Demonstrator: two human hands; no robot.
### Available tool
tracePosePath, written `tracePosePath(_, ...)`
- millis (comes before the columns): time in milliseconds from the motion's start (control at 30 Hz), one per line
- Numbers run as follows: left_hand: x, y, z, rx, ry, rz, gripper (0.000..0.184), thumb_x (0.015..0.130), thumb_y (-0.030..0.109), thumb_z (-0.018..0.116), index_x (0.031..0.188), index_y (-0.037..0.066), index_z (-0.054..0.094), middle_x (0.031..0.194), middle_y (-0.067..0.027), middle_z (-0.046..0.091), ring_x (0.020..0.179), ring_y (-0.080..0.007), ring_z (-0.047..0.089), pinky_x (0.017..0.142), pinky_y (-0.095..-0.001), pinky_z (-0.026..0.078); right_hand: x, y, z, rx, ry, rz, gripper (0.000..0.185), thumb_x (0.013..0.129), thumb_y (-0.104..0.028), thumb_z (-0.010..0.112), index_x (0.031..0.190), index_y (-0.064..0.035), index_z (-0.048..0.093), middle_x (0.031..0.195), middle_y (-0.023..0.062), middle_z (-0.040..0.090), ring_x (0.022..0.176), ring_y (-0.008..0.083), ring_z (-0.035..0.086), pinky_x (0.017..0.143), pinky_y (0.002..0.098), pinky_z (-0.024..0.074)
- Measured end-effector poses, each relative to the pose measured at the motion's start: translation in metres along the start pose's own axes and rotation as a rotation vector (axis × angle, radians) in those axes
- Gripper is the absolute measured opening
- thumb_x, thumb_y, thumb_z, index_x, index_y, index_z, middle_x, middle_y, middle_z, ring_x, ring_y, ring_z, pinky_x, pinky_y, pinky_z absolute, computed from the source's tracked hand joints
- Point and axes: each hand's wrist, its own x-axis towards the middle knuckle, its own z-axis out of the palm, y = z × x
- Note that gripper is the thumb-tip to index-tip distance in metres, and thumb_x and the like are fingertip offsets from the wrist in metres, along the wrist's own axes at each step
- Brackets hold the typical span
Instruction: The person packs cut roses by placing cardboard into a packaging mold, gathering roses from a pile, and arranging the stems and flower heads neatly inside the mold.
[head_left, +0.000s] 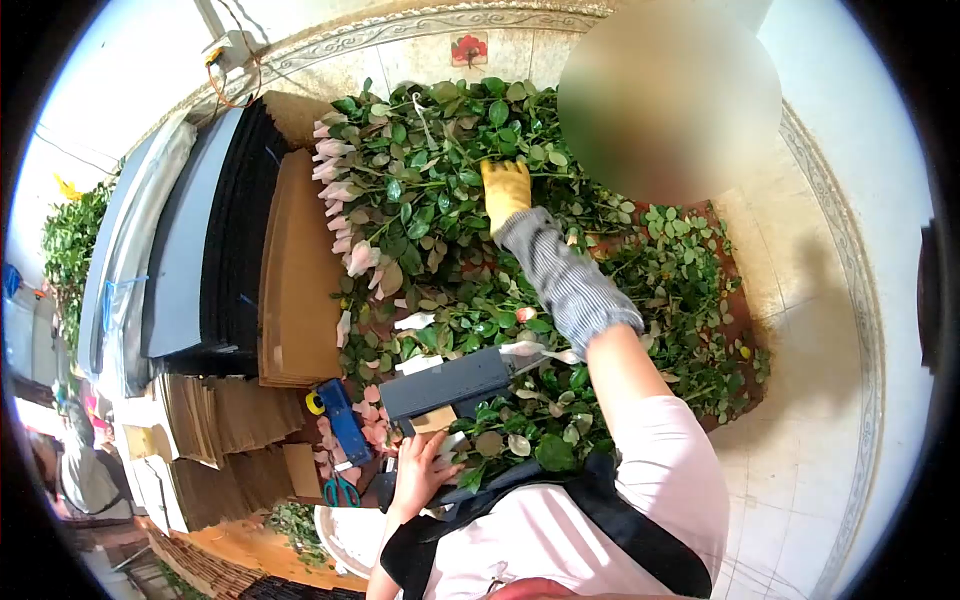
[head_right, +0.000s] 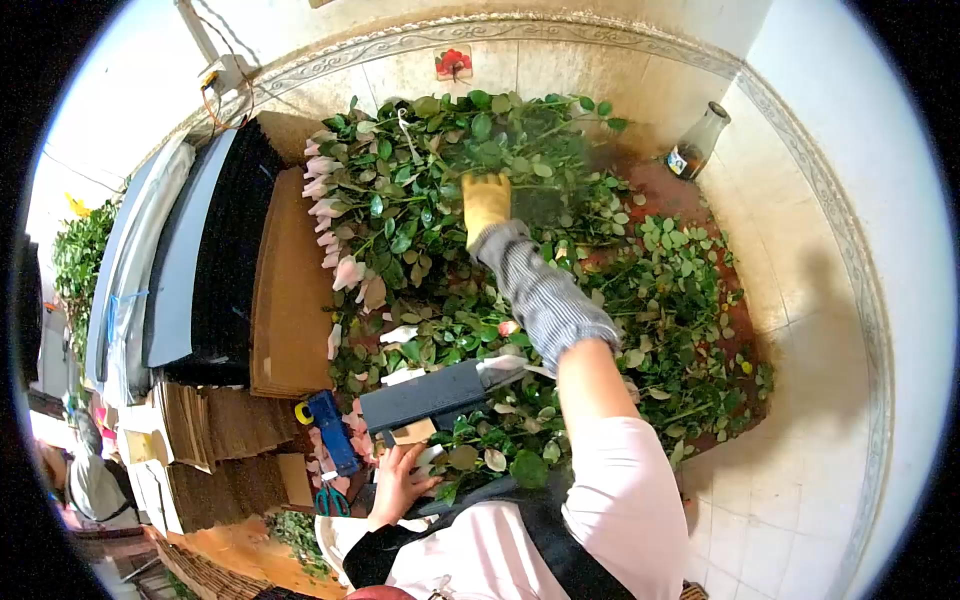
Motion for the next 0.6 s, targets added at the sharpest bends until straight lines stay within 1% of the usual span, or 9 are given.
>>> tracePosePath(33,0.0,0.0,0.0,0.001,0.002,-0.007,0.066,0.068,0.026,0.086,0.126,0.004,0.062,0.107,-0.0128,0.059,0.099,-0.0335,0.054,0.088,-0.0432,0.044,0.008,-0.004,0.009,-0.03,-0.242,0.12,0.04,0.092,-0.009,0.057,0.131,-0.0121,0.056,0.105,0.0056,0.066,0.104,0.0212,0.059,0.1,0.0411,0.0418)
tracePosePath(67,0.001,0.003,-0.002,0.026,-0.008,-0.022,0.067,0.068,0.026,0.086,0.126,0.004,0.062,0.107,-0.0127,0.059,0.1,-0.0332,0.055,0.088,-0.0429,0.044,0.0,-0.01,0.004,-0.094,-0.166,0.068,0.038,0.092,-0.01,0.055,0.13,-0.0137,0.056,0.098,0.0018,0.065,0.102,0.0181,0.06,0.102,0.0392,0.0413)
tracePosePath(100,0.001,0.001,-0.001,0.024,-0.04,-0.046,0.067,0.068,0.026,0.086,0.127,0.005,0.062,0.108,-0.0122,0.059,0.1,-0.0331,0.055,0.088,-0.0426,0.043,-0.011,-0.014,0.007,-0.153,-0.039,-0.003,0.029,0.09,-0.009,0.057,0.118,-0.0137,0.062,0.089,0.0018,0.066,0.091,0.0201,0.064,0.099,0.0383,0.0443)
tracePosePath(200,0.001,0.0,0.0,-0.009,-0.003,-0.015,0.068,0.066,0.024,0.086,0.127,0.006,0.062,0.109,-0.0114,0.06,0.101,-0.0326,0.055,0.09,-0.042,0.043,-0.06,-0.009,0.006,0.172,0.332,-0.212,0.018,0.083,-0.004,0.063,0.098,-0.0124,0.069,0.07,0.0079,0.063,0.072,0.0274,0.065,0.094,0.041,0.0497)
tracePosePath(233,0.001,0.0,0.001,0.015,-0.006,-0.028,0.068,0.065,0.023,0.087,0.126,0.006,0.062,0.11,-0.0114,0.061,0.102,-0.0325,0.055,0.09,-0.0421,0.043,-0.081,0.003,-0.004,0.336,0.271,-0.245,0.024,0.079,-0.002,0.066,0.1,-0.0129,0.069,0.071,0.0079,0.063,0.074,0.027,0.065,0.096,0.043,0.0497)
tracePosePath(300,0.002,0.002,-0.001,0.012,-0.006,-0.02,0.068,0.065,0.023,0.087,0.126,0.005,0.062,0.111,-0.0117,0.061,0.102,-0.0327,0.055,0.091,-0.0425,0.043,-0.117,0.042,-0.036,0.334,0.374,-0.245,0.025,0.078,-0.001,0.068,0.099,-0.0128,0.069,0.071,0.007,0.063,0.074,0.0275,0.065,0.096,0.0437,0.0503)
tracePosePath(367,0.001,0.002,0.0,0.0,0.007,-0.001,0.067,0.065,0.022,0.087,0.126,0.005,0.062,0.111,-0.0117,0.061,0.102,-0.033,0.056,0.091,-0.0428,0.043,-0.148,0.091,-0.077,0.243,0.335,-0.303,0.028,0.076,0.0,0.071,0.102,-0.0116,0.069,0.076,0.0067,0.066,0.076,0.0279,0.065,0.097,0.0435,0.0512)
tracePosePath(533,-0.002,-0.003,0.005,-0.026,0.032,0.004,0.065,0.067,0.022,0.086,0.124,0.005,0.062,0.112,-0.0132,0.06,0.103,-0.0345,0.055,0.09,-0.0435,0.044,-0.207,0.193,-0.086,0.301,0.158,-0.235,0.035,0.074,0.002,0.075,0.108,-0.0071,0.069,0.101,0.0134,0.071,0.1,0.0311,0.066,0.102,0.0411,0.0499)
tracePosePath(600,-0.001,-0.005,0.007,-0.021,0.041,0.026,0.064,0.068,0.021,0.086,0.124,0.004,0.061,0.113,-0.0144,0.059,0.102,-0.0357,0.055,0.089,-0.0444,0.044,-0.221,0.19,-0.104,0.334,0.211,-0.293,0.033,0.074,0.002,0.071,0.106,-0.006,0.071,0.1,0.0143,0.071,0.097,0.0334,0.066,0.095,0.0431,0.0516)
